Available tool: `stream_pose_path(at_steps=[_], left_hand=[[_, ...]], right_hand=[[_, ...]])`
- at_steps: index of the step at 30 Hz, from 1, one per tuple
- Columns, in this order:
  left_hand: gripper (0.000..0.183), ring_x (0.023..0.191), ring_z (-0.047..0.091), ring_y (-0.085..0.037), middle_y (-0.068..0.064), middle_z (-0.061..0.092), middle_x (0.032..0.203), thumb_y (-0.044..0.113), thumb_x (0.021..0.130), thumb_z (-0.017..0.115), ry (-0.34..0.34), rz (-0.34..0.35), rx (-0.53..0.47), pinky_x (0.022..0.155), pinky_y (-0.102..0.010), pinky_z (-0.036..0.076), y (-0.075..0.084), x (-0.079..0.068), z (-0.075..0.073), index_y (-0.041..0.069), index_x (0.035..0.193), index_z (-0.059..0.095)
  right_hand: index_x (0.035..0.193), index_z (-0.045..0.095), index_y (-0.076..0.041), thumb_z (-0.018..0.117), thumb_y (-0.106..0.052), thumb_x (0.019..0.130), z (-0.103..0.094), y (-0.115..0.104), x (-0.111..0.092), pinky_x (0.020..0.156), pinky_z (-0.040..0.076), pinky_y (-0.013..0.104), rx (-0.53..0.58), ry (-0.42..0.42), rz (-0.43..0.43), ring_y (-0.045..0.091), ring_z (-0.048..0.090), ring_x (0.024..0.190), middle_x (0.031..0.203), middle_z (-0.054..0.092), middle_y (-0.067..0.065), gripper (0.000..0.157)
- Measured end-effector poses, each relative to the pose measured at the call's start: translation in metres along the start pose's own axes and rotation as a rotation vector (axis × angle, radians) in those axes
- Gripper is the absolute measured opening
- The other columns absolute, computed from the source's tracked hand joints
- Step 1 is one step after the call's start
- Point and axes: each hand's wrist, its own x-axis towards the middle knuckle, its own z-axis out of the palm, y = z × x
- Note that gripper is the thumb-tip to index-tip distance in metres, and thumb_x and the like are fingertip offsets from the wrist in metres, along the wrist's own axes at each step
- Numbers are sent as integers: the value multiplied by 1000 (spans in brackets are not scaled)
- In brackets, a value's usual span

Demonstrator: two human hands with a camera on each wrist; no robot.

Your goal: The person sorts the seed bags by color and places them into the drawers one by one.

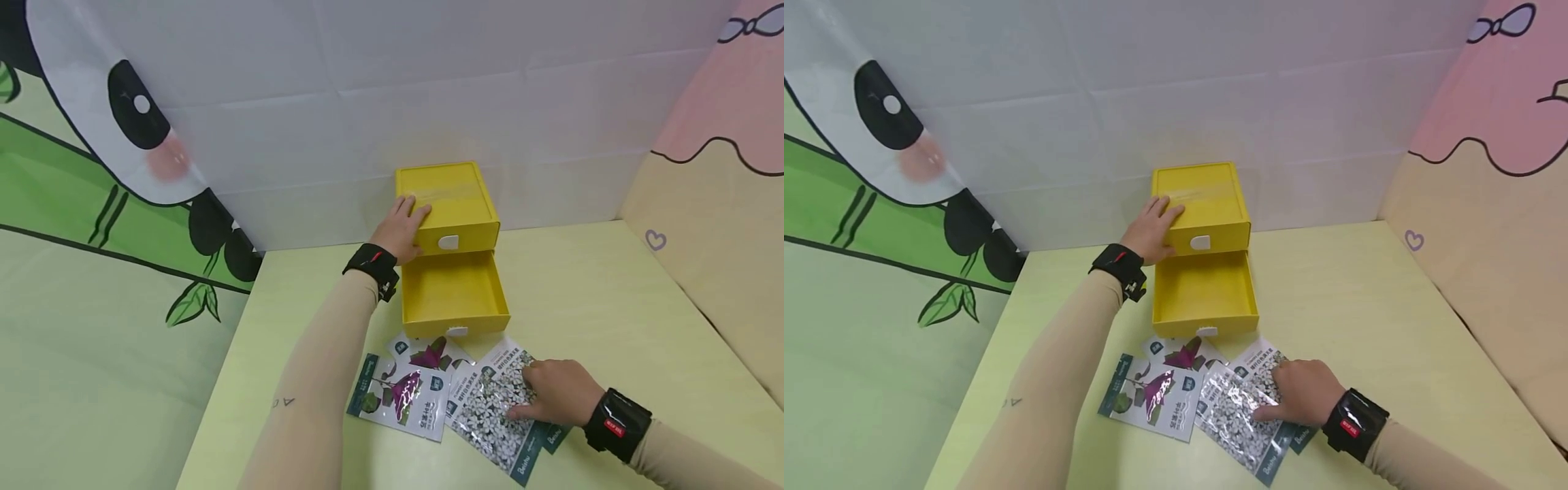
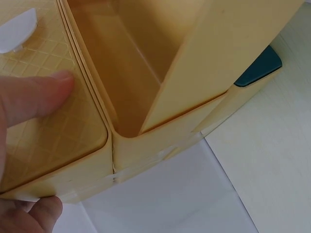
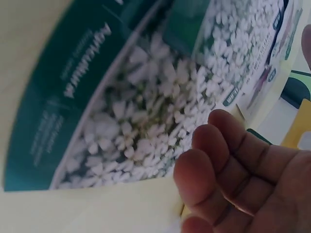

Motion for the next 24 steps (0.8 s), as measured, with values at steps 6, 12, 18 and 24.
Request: stream_pose_path(at_steps=[6, 12, 18, 24], left_hand=[[85, 145, 11, -34, -16, 17, 157, 29, 83, 77, -8, -6, -7, 116, -41, 26, 1, -2, -3, 19, 152, 30], [83, 145, 11, -34, -17, 17, 157, 28, 83, 77, -5, -1, -11, 116, -41, 25, 0, -2, -2, 18, 152, 31], [83, 145, 12, -34, -16, 18, 157, 27, 82, 78, 14, 0, -7, 116, -40, 25, -2, -2, 0, 17, 151, 32], [84, 145, 11, -34, -16, 18, 157, 29, 82, 78, 12, -7, -5, 117, -40, 24, -5, -3, 0, 18, 151, 32]], right_hand=[[64, 50, -19, 55, -88, 61, 10, -1, -7, 43, 22, 25, -38, 16, 3, 9, 33, 48, 54, 35, -7, 70], [78, 61, -12, 56, -89, 58, 15, -3, -11, 45, 35, 28, -39, 20, -21, 10, 40, 56, 65, 45, -7, 79], [87, 62, -8, 67, -82, 56, 13, -8, -7, 49, 42, 31, -53, -36, -27, 12, 44, 60, 72, 50, -3, 80], [84, 60, -11, 79, -65, 61, 14, -10, -4, 50, 37, 30, 38, -131, 18, 13, 41, 59, 70, 45, -5, 61]])
